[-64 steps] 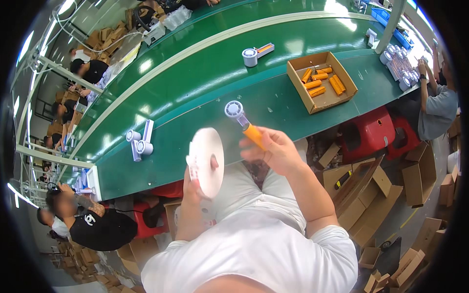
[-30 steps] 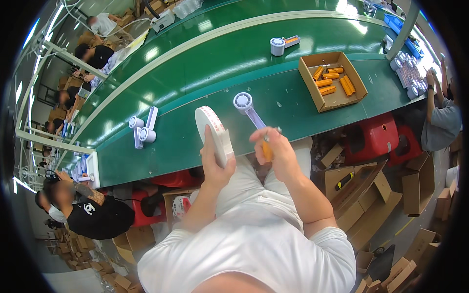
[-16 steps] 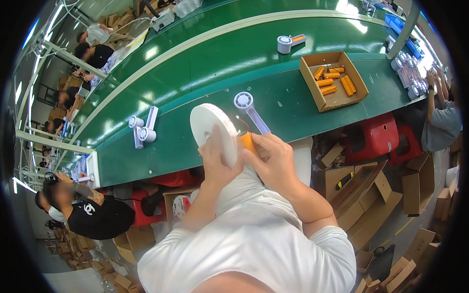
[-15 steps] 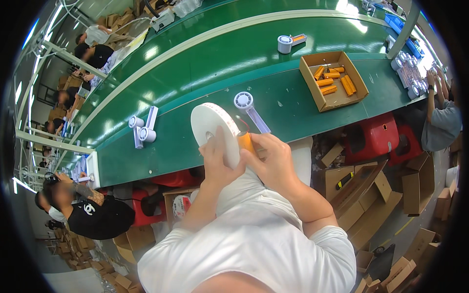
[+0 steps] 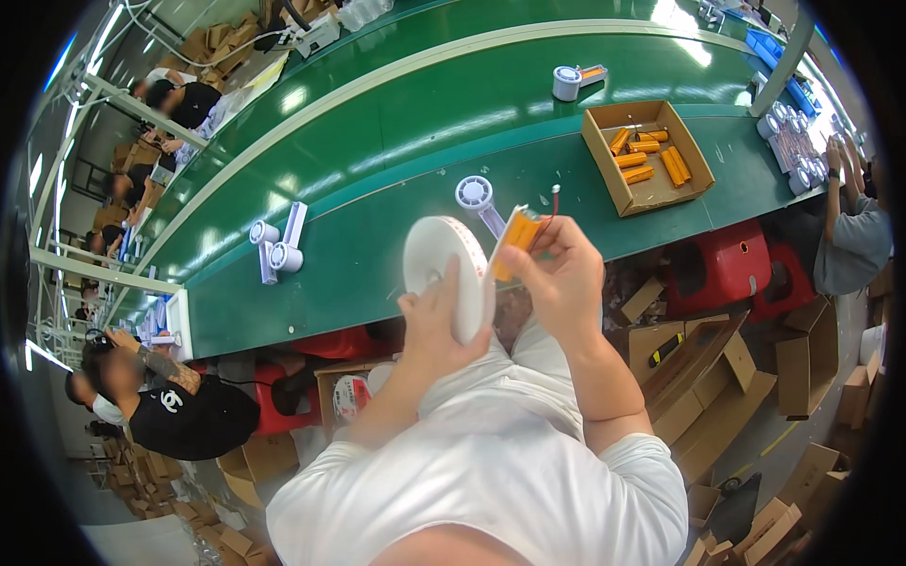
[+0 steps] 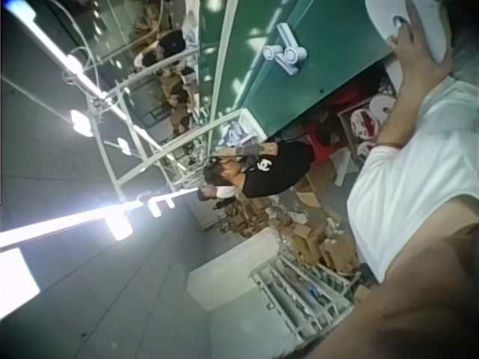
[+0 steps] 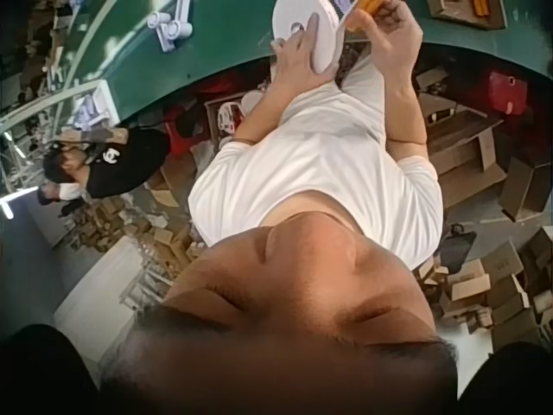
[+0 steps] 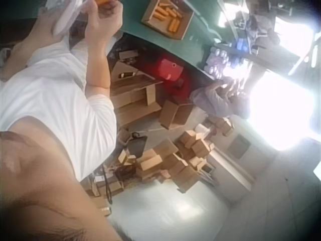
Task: Assembling plastic hand fans by attaching handles to circular fan bodies and adding central components.
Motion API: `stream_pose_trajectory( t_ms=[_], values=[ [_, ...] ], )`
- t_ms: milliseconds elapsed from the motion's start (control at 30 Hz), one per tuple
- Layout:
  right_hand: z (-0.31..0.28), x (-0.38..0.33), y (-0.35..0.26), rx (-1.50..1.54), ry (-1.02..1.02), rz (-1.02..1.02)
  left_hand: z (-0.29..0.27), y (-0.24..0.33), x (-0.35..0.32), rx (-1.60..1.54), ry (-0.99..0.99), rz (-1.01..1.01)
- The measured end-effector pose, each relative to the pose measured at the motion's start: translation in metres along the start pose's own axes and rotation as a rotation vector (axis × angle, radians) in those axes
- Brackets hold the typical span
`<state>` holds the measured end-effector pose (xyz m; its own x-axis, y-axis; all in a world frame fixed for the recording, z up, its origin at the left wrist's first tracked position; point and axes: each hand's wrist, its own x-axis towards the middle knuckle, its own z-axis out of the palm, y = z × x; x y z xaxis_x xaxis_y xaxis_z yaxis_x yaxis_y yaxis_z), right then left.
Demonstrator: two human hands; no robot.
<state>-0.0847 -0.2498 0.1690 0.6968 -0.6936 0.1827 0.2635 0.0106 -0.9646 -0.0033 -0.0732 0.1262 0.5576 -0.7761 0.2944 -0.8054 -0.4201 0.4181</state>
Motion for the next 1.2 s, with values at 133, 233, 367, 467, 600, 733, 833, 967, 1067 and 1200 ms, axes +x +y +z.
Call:
stream_pose_trajectory(
  t_ms=[133, 233, 367, 467, 600, 733, 833, 967, 1067, 1200],
  values=[
    [0.006, 0.004, 0.012, 0.082, 0.019, -0.028, 0.001, 0.01, -0.006, -0.072, 0.036, 0.103],
    [0.022, -0.012, 0.032, 0.21, 0.063, -0.099, 0.003, 0.013, -0.004, -0.073, 0.139, 0.134],
    [0.035, -0.024, 0.052, 0.425, 0.168, -0.264, 0.006, 0.013, -0.003, -0.082, 0.178, 0.105],
    [0.017, -0.01, 0.053, 0.565, 0.196, -0.128, 0.003, 0.009, -0.009, -0.091, 0.146, 0.091],
    [-0.026, 0.057, 0.051, 0.573, 0.422, -0.141, -0.015, 0.008, -0.024, -0.009, -0.027, 0.04],
    [-0.053, 0.083, 0.088, 0.369, 0.252, -0.023, -0.049, -0.015, -0.035, -0.485, -0.493, -0.071],
    [-0.079, 0.091, 0.131, 0.273, 0.121, 0.008, -0.05, -0.028, -0.031, -0.589, -0.916, -0.152],
    [-0.074, 0.093, 0.15, 0.204, 0.115, 0.055, -0.003, -0.04, -0.051, -0.173, -0.79, -0.297],
    [-0.072, 0.091, 0.152, 0.181, 0.073, 0.042, 0.05, -0.072, -0.077, -0.046, -0.674, -0.268],
    [-0.075, 0.088, 0.15, 0.218, 0.102, 0.048, 0.062, -0.077, -0.085, -0.014, -0.61, -0.091]
  ],
)
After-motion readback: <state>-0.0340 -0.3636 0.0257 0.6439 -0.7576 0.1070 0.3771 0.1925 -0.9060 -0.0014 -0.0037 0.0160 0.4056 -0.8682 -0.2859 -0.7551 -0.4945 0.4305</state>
